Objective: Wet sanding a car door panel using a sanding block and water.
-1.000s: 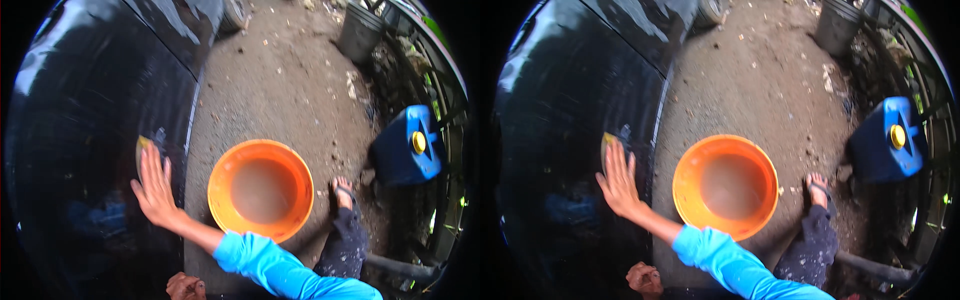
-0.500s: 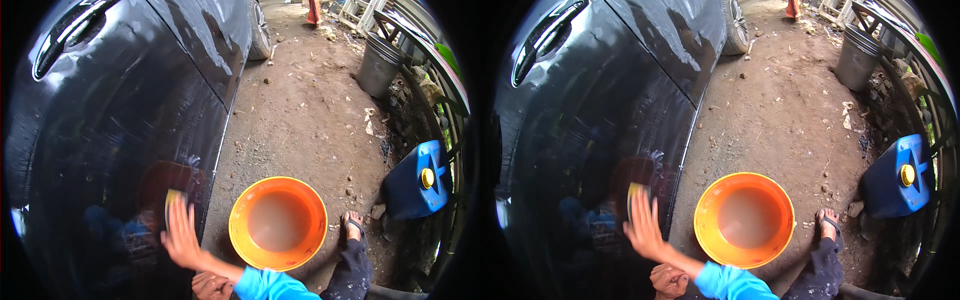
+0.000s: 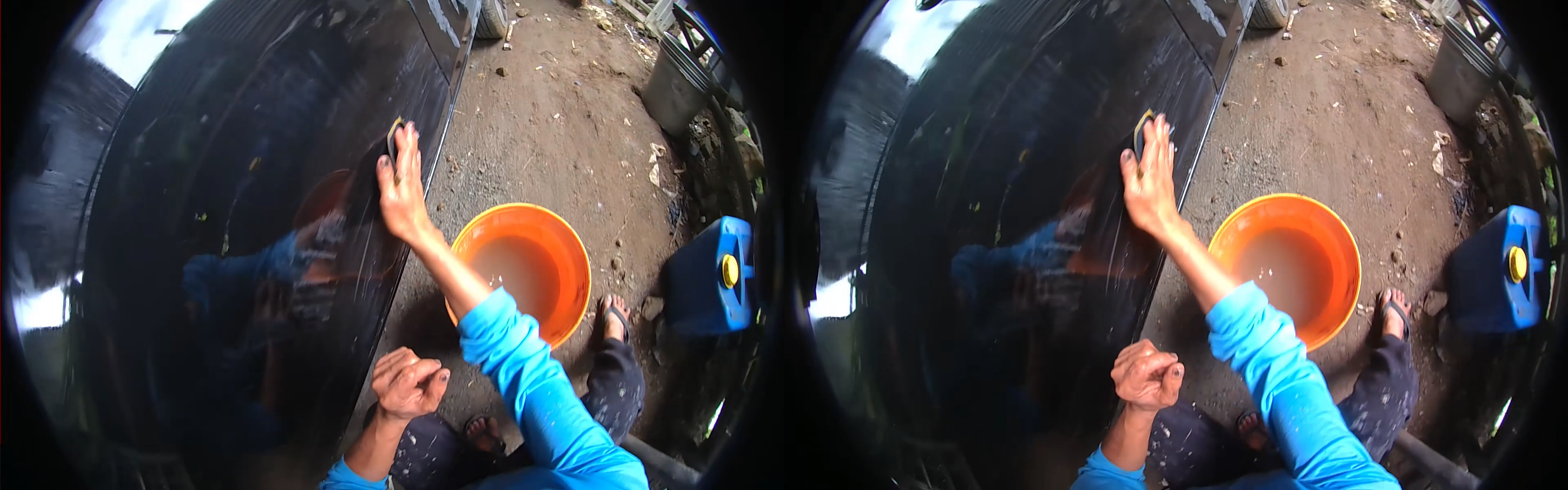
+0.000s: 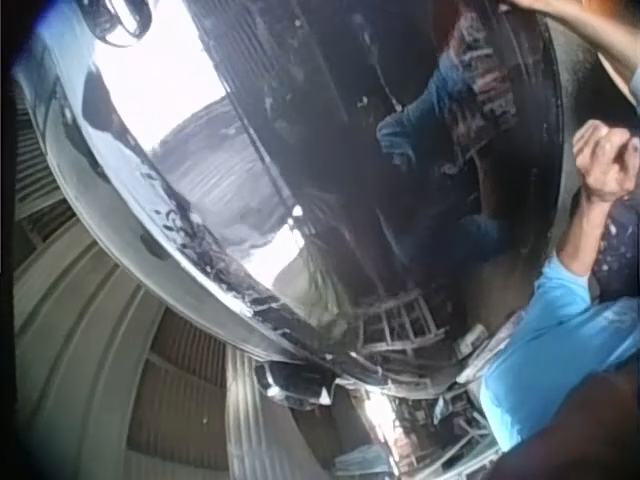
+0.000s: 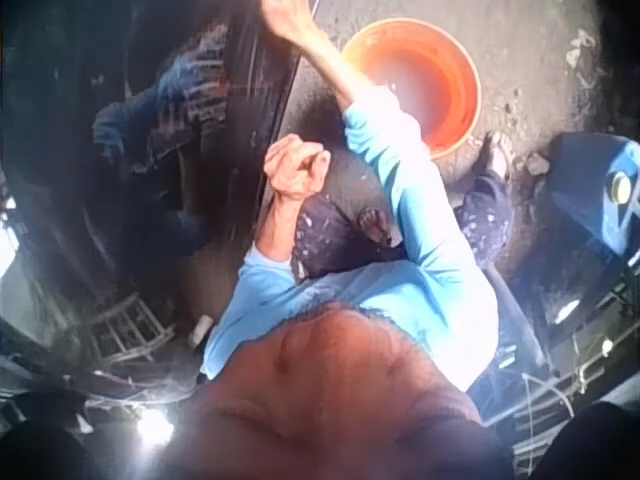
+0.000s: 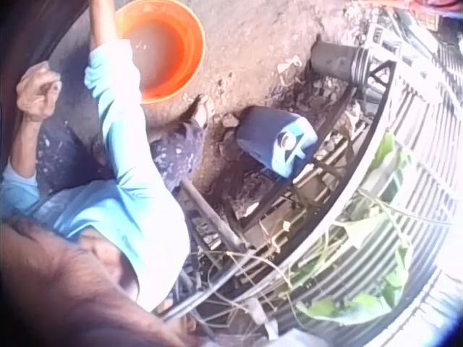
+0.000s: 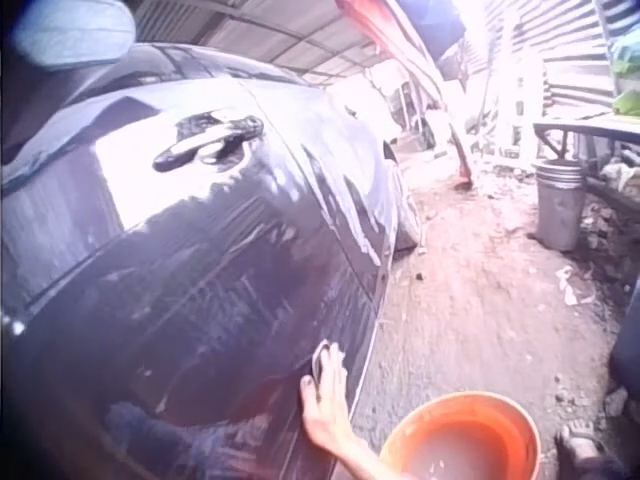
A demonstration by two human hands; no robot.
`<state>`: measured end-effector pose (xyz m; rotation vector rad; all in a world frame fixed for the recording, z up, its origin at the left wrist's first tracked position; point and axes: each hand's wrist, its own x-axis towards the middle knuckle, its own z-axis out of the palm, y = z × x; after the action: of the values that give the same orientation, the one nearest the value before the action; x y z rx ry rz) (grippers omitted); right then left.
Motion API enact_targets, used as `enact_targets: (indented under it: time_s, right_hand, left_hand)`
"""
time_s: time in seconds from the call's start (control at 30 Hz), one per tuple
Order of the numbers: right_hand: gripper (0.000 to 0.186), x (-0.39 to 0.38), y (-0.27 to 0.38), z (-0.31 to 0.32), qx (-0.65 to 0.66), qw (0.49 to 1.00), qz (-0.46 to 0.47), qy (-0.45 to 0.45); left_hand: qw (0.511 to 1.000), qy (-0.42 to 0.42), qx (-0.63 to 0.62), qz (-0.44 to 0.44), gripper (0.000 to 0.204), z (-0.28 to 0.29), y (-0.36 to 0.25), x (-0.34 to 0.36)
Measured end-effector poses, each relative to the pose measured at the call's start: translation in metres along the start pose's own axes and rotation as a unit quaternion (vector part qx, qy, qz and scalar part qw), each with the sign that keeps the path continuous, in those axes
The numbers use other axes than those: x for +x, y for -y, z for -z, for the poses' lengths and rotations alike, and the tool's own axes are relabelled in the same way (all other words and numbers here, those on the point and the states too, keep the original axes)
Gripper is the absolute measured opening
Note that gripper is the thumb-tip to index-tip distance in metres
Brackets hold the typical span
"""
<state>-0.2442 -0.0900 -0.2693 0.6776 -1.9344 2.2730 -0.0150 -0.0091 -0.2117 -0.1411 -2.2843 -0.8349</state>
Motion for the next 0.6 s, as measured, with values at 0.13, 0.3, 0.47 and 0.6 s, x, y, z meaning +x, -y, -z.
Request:
enact_targets:
  time_s: [0.13,0.3,0.47,0.6]
  right_hand:
    - [0.065,-0.008,0.026,-0.012,0.01,1.0,0.016,-0.009]
    - [0.079,-0.175,0.084,-0.038,-0.033,0.996,0.064,0.046]
    - [0.075,-0.165,0.092,-0.044,-0.028,0.998,0.054,0.014]
    - [0.062,-0.04,0.073,-0.013,-0.006,0.998,-0.058,-0.02]
  left_hand:
    - [0.998,-0.064,0.023,-0.014,0.018,0.022,-0.009,-0.012]
    - [0.991,-0.12,0.044,-0.029,0.02,0.046,-0.006,-0.018]
    - [0.992,-0.118,0.034,-0.03,0.019,0.063,-0.009,-0.031]
    - [0.991,-0.129,-0.007,-0.027,0.016,0.062,-0.015,-0.032]
